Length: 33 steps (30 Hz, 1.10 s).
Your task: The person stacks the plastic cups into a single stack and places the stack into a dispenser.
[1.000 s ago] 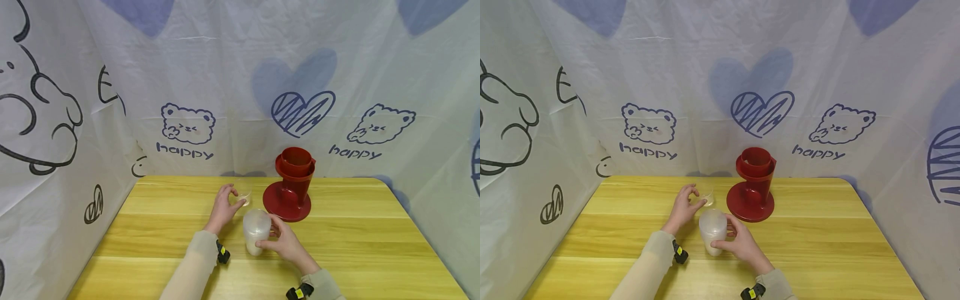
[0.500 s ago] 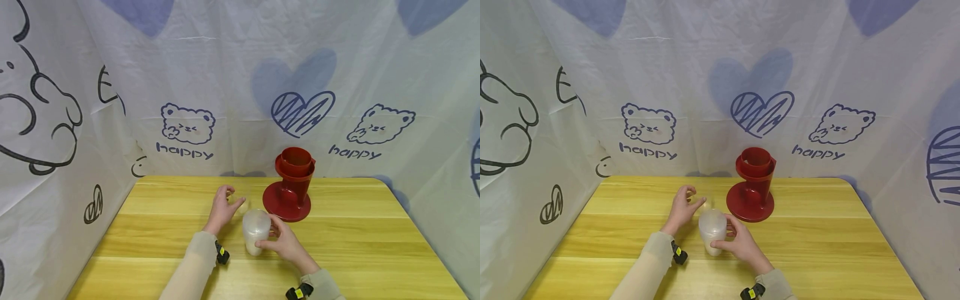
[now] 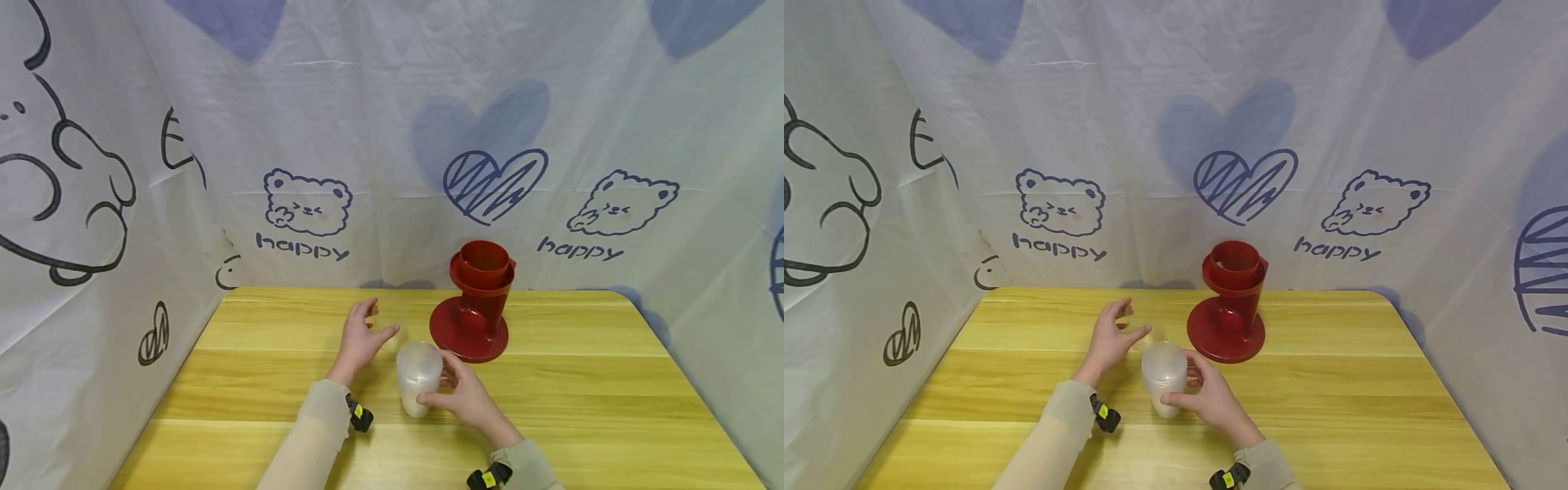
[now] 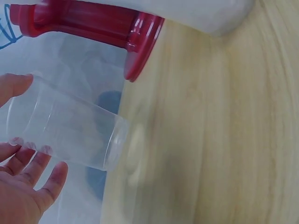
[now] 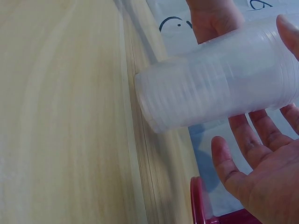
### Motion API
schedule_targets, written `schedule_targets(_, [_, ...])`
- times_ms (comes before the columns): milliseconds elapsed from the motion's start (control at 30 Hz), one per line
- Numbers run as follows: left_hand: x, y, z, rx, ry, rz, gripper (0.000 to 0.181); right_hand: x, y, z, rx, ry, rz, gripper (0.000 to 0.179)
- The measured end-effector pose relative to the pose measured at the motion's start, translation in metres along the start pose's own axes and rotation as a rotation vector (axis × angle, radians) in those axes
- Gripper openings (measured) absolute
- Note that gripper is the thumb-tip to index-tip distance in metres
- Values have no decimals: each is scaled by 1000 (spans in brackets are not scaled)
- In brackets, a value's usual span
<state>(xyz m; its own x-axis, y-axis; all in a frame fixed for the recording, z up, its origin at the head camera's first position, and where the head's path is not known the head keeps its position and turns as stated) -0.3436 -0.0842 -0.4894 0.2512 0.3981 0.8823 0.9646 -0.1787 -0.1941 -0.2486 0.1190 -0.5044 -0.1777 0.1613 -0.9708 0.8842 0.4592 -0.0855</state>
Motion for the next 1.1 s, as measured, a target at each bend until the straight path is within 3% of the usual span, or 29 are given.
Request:
schedule_targets(633, [31,12,-16,-4,93,31,68,1,-1,1,-4,1,-3,72])
schedule_targets(1100, [65,26,-28,-23,128,153,64,-1,-1,0,-15,-15,10,72])
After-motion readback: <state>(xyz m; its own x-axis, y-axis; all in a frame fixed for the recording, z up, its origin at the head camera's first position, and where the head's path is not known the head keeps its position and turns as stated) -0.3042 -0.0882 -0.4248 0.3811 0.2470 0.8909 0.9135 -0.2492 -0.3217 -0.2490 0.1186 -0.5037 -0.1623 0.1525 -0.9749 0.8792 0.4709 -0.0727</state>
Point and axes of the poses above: each hand's wrist, its own y-axis away from the middle knuckle, its own z-axis out of the palm, x = y × z, the point moved 5 cm from there along -y, towards the middle knuckle, and after that the axes turned 9 degrees about -x, right-handed, at the moved point
